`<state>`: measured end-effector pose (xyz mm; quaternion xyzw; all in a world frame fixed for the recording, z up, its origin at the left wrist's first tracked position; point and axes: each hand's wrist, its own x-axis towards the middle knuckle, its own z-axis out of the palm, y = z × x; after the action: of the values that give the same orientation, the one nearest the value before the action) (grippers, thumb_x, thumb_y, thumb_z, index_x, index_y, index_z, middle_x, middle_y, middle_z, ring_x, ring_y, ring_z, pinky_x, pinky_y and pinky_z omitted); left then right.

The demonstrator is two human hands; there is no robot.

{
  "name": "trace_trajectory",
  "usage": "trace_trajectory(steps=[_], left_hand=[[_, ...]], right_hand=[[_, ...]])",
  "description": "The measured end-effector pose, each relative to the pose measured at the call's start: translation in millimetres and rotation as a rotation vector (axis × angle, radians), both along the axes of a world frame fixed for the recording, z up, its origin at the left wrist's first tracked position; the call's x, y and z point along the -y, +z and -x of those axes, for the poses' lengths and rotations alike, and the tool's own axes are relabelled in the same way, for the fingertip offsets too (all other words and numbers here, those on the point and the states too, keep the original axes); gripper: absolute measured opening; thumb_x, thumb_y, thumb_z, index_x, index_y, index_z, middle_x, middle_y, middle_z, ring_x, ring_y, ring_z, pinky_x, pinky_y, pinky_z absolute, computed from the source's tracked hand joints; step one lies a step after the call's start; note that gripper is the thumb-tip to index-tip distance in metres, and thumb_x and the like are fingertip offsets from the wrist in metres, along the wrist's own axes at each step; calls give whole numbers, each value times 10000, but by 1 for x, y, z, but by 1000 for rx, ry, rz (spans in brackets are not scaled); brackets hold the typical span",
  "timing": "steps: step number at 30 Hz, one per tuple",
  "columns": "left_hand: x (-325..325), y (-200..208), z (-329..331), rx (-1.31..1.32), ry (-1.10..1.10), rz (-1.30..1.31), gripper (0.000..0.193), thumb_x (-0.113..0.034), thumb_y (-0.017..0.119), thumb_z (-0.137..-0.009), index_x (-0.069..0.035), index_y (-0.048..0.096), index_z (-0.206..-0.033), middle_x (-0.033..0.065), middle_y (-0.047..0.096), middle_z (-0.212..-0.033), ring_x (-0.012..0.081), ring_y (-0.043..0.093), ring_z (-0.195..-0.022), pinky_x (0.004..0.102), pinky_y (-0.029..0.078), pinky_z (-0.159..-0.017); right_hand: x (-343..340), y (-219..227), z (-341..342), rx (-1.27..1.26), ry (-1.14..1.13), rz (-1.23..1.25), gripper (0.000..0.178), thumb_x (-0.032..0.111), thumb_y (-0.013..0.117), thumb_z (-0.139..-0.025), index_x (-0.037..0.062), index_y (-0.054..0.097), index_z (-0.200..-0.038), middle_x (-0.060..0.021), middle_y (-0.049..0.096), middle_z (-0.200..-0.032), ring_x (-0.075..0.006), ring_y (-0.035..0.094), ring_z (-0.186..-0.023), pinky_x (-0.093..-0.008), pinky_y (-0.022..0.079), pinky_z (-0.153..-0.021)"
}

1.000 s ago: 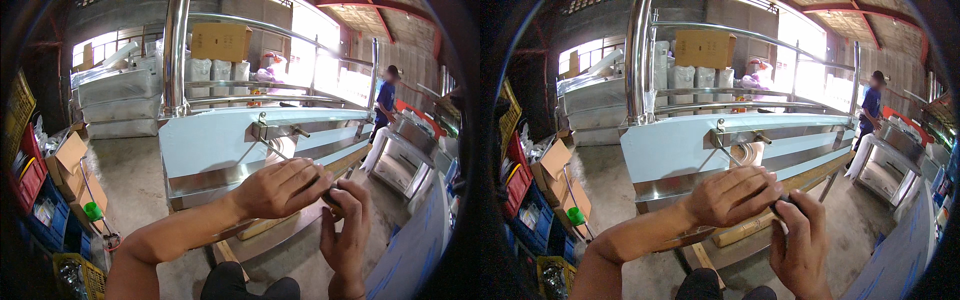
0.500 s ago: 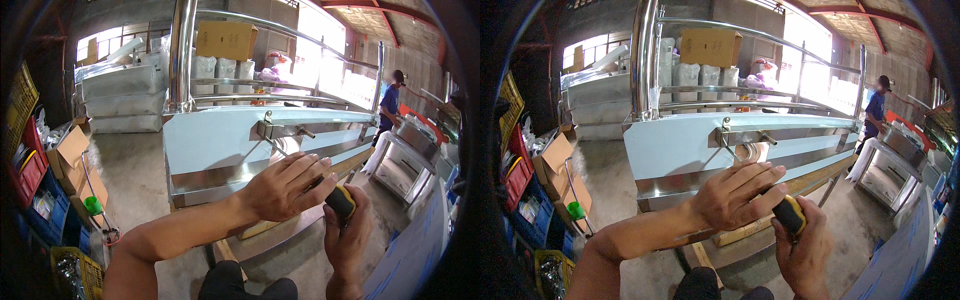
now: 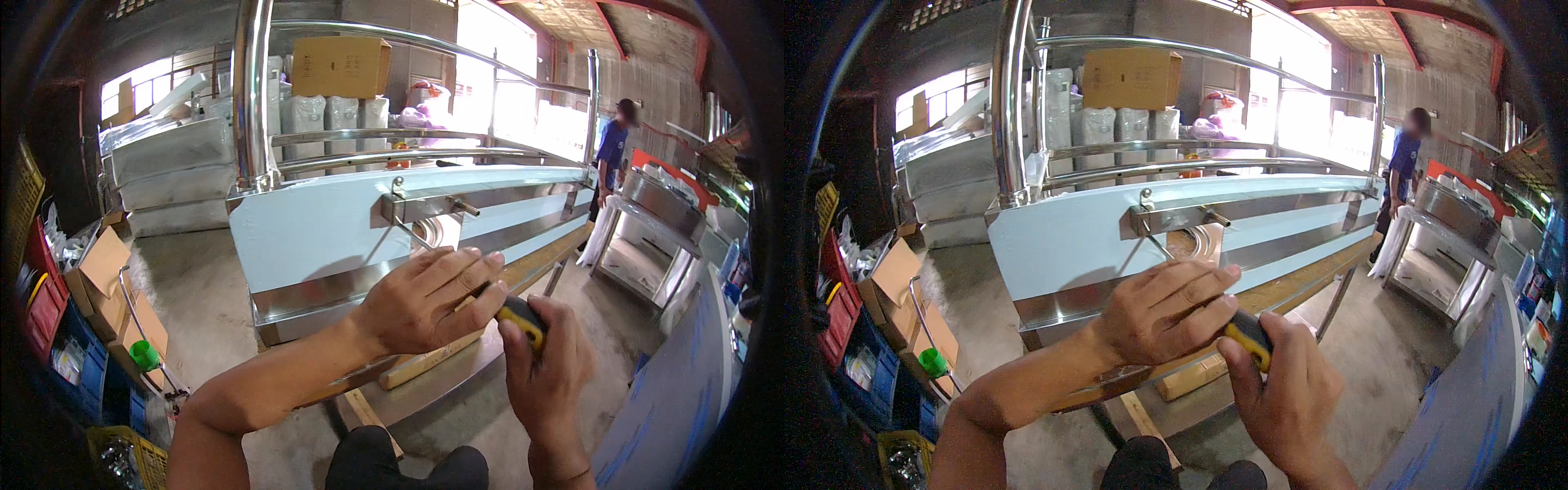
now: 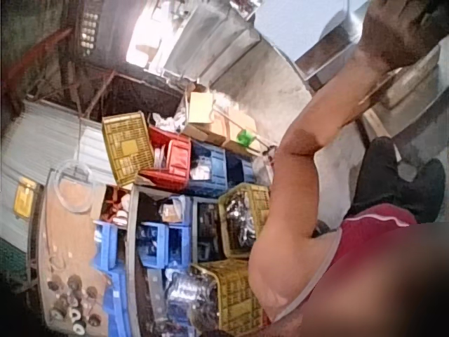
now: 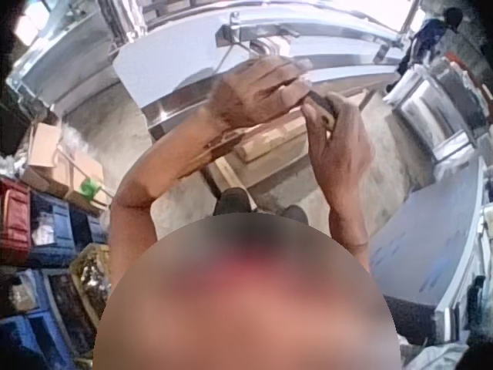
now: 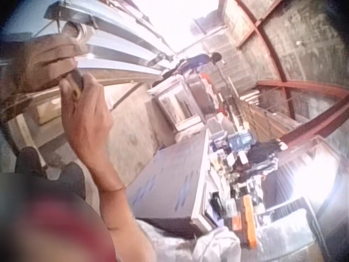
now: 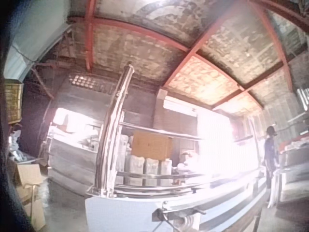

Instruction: The person opens a yellow toolbox, selects a screwdriver, and uses it to tighten screws on a stainless steel frame with circular cutouts. The person adjusts the frame and continues fastening components while working in a workshop environment.

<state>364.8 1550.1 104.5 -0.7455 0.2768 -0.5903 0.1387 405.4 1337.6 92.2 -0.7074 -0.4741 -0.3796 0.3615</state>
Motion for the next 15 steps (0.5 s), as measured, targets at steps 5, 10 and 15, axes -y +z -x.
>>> trace_trajectory(steps=[5,10,15], left_hand=[[12,-3,5,28,53,43,258,-169,690,-920,-84,663,-1162,54,654,-983,189,667,-905,301,604,-764],[1,1,10,88,49,13,297,-126,718,-888,-59,692,-1176,53,641,-958,172,666,-866,276,600,-724],[6,0,8,102,26,50,376,-118,747,-855,-23,683,-1213,71,676,-991,203,700,-915,286,618,-752]], right_hand=[[3,4,2,-150,-52,72,444,230,816,-858,-1,598,-1168,-180,679,-938,-329,689,-781,-407,526,-639],[-2,6,1,151,36,56,487,279,819,-843,5,597,-1179,-168,689,-960,-316,695,-824,-418,526,-695],[0,4,-9,209,-14,30,516,322,813,-854,1,585,-1188,-158,711,-964,-299,703,-794,-401,526,-697]])
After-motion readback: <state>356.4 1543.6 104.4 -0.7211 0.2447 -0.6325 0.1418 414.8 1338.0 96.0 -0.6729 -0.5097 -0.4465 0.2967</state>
